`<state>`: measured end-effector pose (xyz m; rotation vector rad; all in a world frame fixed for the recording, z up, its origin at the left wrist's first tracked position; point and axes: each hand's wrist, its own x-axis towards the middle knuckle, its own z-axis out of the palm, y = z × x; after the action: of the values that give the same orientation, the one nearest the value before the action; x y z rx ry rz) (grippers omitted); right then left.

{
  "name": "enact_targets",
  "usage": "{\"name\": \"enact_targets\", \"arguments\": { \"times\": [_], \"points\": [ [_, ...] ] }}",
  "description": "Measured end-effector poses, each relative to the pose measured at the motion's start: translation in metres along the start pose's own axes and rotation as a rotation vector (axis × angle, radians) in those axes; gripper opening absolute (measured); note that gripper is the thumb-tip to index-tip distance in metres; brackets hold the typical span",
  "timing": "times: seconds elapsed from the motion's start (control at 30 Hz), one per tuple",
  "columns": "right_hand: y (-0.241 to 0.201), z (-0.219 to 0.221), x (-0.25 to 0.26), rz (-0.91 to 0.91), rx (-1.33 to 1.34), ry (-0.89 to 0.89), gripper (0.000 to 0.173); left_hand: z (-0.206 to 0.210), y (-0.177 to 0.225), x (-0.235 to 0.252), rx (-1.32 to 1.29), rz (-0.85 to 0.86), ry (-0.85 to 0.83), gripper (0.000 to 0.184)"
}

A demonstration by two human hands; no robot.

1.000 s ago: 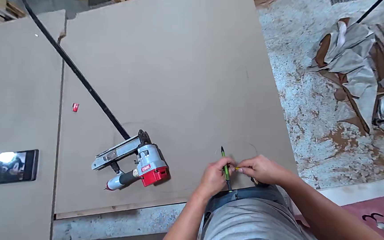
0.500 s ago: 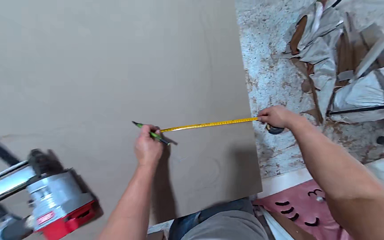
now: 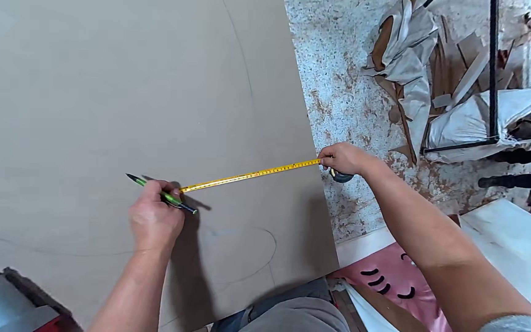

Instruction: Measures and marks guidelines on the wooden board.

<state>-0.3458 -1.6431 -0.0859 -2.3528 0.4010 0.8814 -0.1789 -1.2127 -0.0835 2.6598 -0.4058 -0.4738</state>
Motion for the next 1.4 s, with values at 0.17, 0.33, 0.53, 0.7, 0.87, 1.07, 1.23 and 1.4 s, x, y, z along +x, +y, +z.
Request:
{"name": "enact_targets", "arguments": {
  "times": [0.17,0.33,0.53,0.7,0.87,1.07,1.23,1.4],
  "points": [
    [-0.001,-0.001,-0.001,0.002,0.002,0.004,0.027,0.005,0.007,0.001,0.017,0.080,-0.010,0.020],
    [-0.004,-0.003,-0.001,0.010,-0.005,-0.008,0.028,0.007,0.017,0.005,0.011,0.109,-0.033,0.018],
    [-0.003,-0.005,0.003,0.016,0.003,0.005,0.026,0.009,0.019,0.007,0.012,0.125,-0.027,0.018],
    [-0.004,-0.006,0.004,0.019,-0.004,0.003,0.025,0.009,0.021,0.009,-0.010,0.162,-0.058,0.017],
    [-0.004,-0.005,0.005,0.004,-0.012,0.005,0.026,0.010,0.022,0.010,-0.012,0.168,-0.065,0.018],
    [-0.006,-0.003,0.006,0.007,-0.036,0.015,0.027,0.008,0.020,0.009,-0.014,0.164,-0.053,0.018],
    [-0.005,-0.003,0.001,-0.025,-0.065,0.056,0.027,0.003,0.011,0.004,-0.285,0.037,0.099,0.042],
    [-0.004,0.000,0.004,-0.094,-0.092,0.096,0.027,0.001,0.000,-0.001,-0.746,-0.023,0.285,0.044]
  ]
}}
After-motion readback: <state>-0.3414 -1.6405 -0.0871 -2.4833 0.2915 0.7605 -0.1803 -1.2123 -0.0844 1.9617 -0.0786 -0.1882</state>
